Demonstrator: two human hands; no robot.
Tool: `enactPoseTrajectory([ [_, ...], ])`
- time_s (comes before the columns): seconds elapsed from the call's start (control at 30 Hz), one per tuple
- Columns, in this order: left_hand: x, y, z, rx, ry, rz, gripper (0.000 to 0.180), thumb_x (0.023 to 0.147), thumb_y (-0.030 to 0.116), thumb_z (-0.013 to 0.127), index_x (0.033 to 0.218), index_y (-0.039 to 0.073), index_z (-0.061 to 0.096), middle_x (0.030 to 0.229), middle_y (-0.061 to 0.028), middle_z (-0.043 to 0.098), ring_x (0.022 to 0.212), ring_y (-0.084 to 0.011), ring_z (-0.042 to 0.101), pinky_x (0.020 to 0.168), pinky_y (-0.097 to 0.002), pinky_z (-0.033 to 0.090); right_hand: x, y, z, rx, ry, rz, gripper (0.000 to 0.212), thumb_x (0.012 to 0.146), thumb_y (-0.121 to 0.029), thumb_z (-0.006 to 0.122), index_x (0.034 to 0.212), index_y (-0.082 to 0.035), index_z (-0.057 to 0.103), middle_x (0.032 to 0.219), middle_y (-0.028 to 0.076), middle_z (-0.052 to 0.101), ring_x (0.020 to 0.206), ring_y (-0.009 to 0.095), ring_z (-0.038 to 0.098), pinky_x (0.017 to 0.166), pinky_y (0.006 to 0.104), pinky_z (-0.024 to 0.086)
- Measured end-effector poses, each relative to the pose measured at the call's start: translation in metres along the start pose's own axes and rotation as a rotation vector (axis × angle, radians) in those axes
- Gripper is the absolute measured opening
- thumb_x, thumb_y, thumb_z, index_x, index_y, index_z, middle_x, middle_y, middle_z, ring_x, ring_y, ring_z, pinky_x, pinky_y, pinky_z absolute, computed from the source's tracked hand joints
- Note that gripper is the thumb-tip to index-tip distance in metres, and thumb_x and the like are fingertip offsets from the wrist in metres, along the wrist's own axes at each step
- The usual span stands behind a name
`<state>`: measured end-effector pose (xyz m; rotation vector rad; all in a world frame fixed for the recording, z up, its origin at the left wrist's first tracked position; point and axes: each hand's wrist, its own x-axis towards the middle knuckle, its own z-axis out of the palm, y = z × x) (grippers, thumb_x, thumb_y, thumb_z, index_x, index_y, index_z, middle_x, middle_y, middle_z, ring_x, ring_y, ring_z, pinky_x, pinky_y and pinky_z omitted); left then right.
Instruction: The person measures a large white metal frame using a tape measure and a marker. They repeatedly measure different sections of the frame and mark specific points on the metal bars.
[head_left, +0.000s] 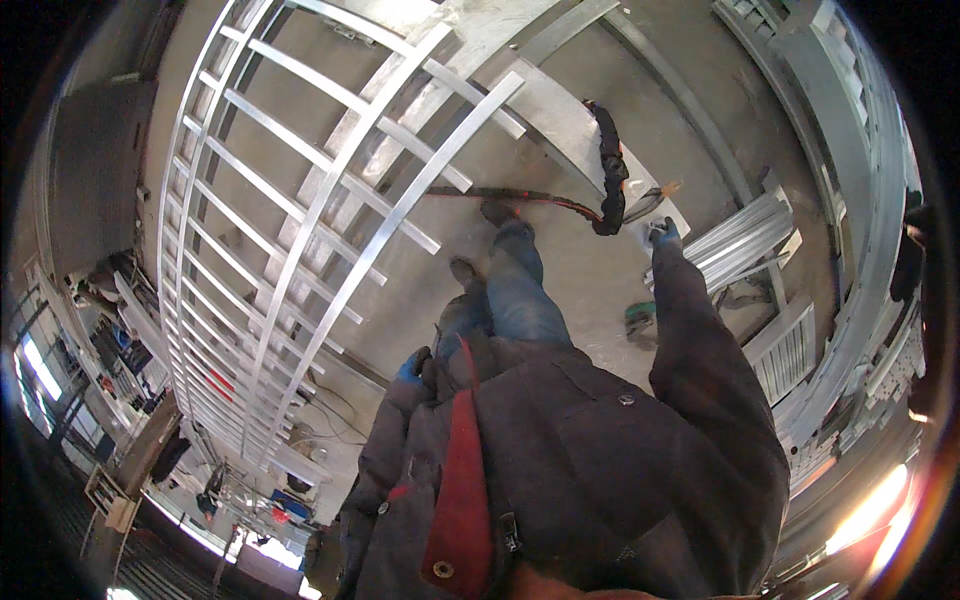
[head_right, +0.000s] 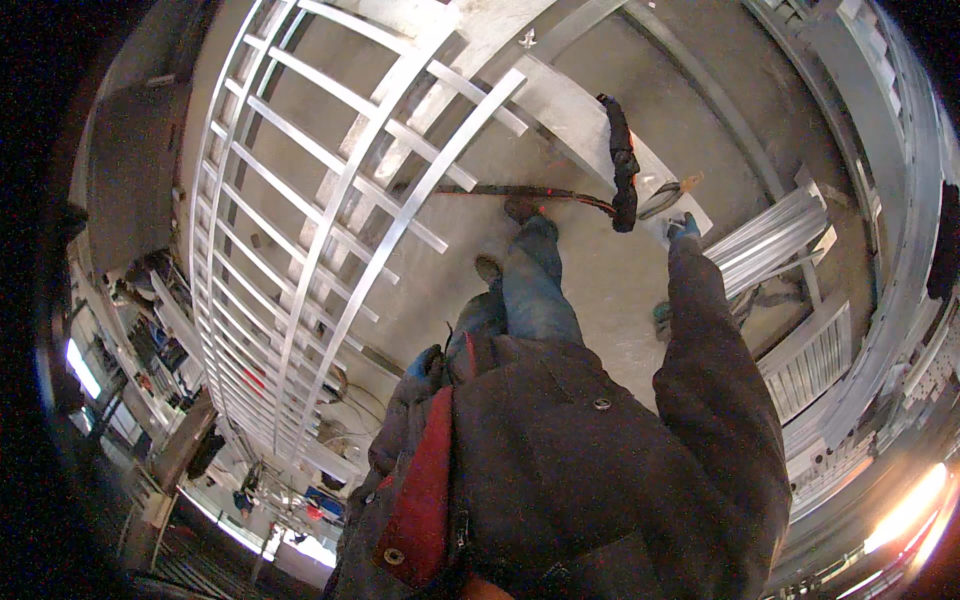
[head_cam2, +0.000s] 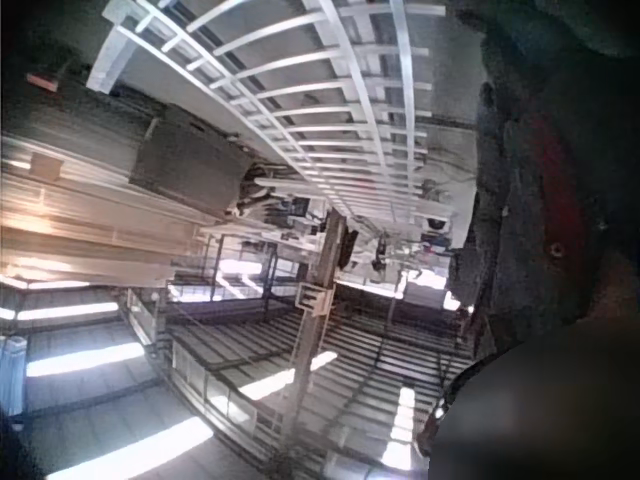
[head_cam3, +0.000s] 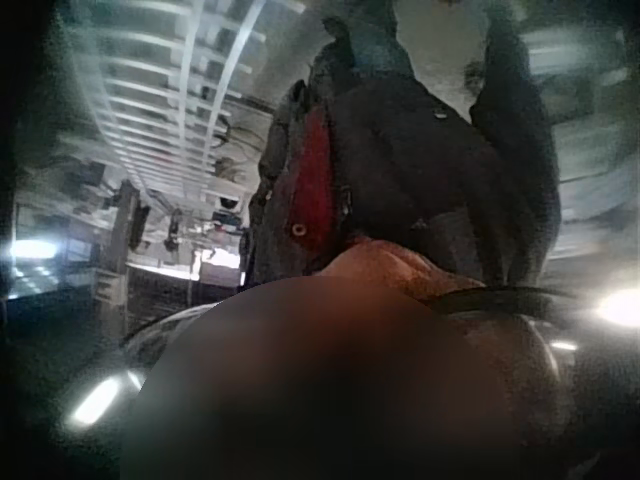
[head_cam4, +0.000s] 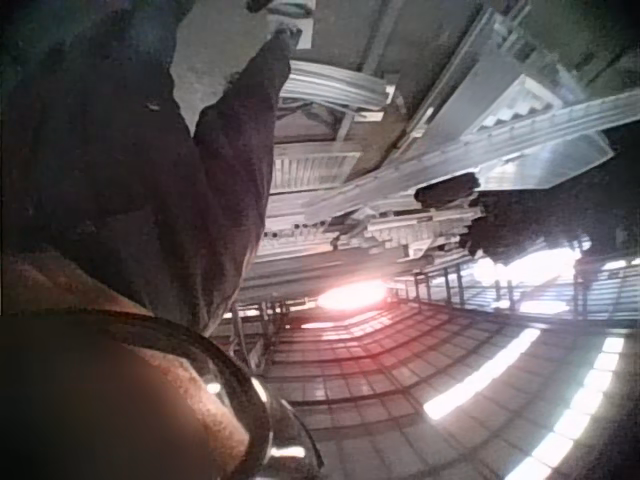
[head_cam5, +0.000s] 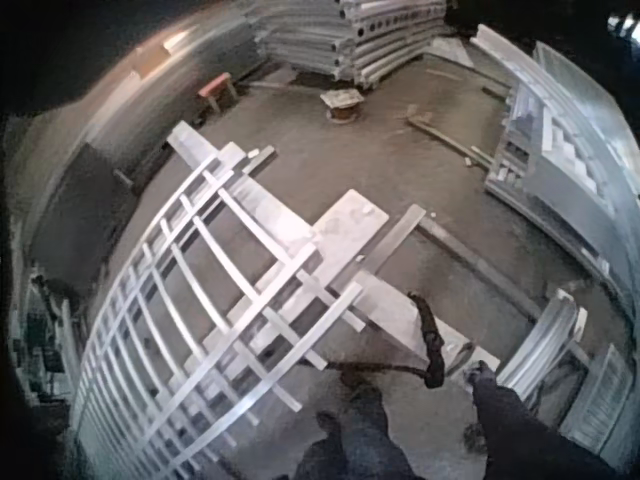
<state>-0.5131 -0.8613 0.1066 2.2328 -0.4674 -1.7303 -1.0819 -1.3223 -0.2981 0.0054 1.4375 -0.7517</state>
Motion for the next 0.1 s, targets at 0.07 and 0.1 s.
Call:
enactPoseTrajectory([
  [0.07, 0.000, 0.013, 0.007, -0.166, -0.034, -0.137, 0.062, 0.101, 0.032, 0.064, 0.150, -0.002, 0.047, 0.139, -0.0206, 0.063, 0.132, -0.0274, 0.059, 0.111, -0.0386, 0.047, 0.019, -0.001, -0.011, 0.311, 0.058, 0.103, 0.039, 0.098, -0.042, 0.064, 0.114, -0.007, 0.057, 0.105, 0.015, 0.066, 0.085, 0.027, 0.065, 0.071, 0.0408, 0.058],
  [0.1, -0.003, 0.018, 0.010, -0.261, -0.033, -0.171, 0.062, 0.101, 0.032, 0.064, 0.150, -0.002, 0.047, 0.139, -0.0206, 0.063, 0.132, -0.0274, 0.059, 0.111, -0.0386, 0.047, 0.031, 0.002, -0.016, 0.378, 0.129, 0.106, 0.046, 0.101, -0.039, 0.060, 0.132, -0.006, 0.052, 0.113, 0.016, 0.065, 0.092, 0.026, 0.066, 0.072, 0.0410, 0.058],
])
